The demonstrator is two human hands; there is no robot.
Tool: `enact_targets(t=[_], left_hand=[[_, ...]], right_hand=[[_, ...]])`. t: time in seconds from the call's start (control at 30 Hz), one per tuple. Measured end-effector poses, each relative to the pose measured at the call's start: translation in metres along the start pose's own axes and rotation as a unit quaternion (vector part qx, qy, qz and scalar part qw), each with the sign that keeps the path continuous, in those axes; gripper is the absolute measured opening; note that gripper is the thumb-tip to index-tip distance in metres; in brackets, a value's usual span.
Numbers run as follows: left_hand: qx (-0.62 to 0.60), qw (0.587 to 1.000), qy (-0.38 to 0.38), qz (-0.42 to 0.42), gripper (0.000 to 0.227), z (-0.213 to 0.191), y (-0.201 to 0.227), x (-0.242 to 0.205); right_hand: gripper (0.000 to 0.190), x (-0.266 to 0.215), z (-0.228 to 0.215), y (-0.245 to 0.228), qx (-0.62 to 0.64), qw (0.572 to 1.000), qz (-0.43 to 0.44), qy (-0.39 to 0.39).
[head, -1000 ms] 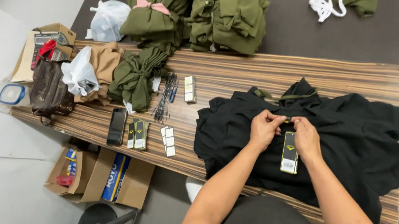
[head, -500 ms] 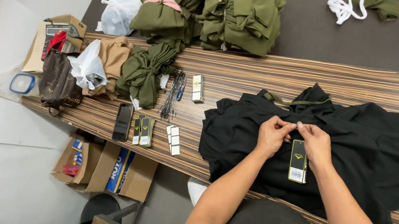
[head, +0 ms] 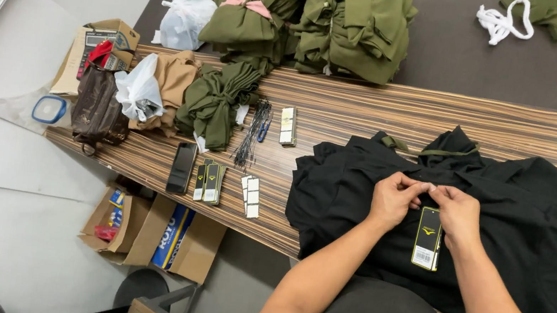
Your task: Attaching brand tags to t-shirts using plastic fasteners on a factory work table.
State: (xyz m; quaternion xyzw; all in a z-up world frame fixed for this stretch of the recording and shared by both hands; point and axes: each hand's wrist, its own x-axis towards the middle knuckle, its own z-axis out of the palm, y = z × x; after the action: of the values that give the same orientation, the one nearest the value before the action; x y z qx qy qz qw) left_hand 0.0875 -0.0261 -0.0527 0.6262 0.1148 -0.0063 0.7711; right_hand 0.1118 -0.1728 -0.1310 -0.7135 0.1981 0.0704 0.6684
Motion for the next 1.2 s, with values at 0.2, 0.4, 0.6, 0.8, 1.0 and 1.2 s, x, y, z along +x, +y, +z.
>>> enact_targets(t=[0.2,0.4,0.6,0.8,1.0,1.2], left_hand=[[0.054,0.992,0.101,0.057,0.008,0.007,0.009,-0.013],[0.164,0.976,0.055,0.132,0.022,-0.004,0.001,-0.013],[0.107,0.990,0.041,0.084,0.026,-0.002,-0.015,-0.012],[0.096,0.991,0.054,0.074,0.010,-0.003,0.009,-0.019],[0.135,0.986,0.054,0.085,0.013,-0.004,0.007,-0.018],[0.144,0.983,0.048,0.103,0.014,-0.006,0.006,-0.017]], right_hand=[[0.023,-0.025,0.001,-0.016,0.016,0.999,-0.012,0.037],[0.032,-0.027,0.000,-0.024,-0.074,0.995,-0.047,0.041],[0.029,-0.021,-0.008,-0.004,-0.040,0.994,-0.085,0.049],[0.030,-0.019,-0.010,-0.005,-0.052,0.997,-0.051,0.027],[0.033,-0.038,-0.006,-0.036,-0.048,0.998,-0.029,0.021],[0.031,-0.031,-0.009,-0.024,-0.045,0.998,-0.040,0.022]])
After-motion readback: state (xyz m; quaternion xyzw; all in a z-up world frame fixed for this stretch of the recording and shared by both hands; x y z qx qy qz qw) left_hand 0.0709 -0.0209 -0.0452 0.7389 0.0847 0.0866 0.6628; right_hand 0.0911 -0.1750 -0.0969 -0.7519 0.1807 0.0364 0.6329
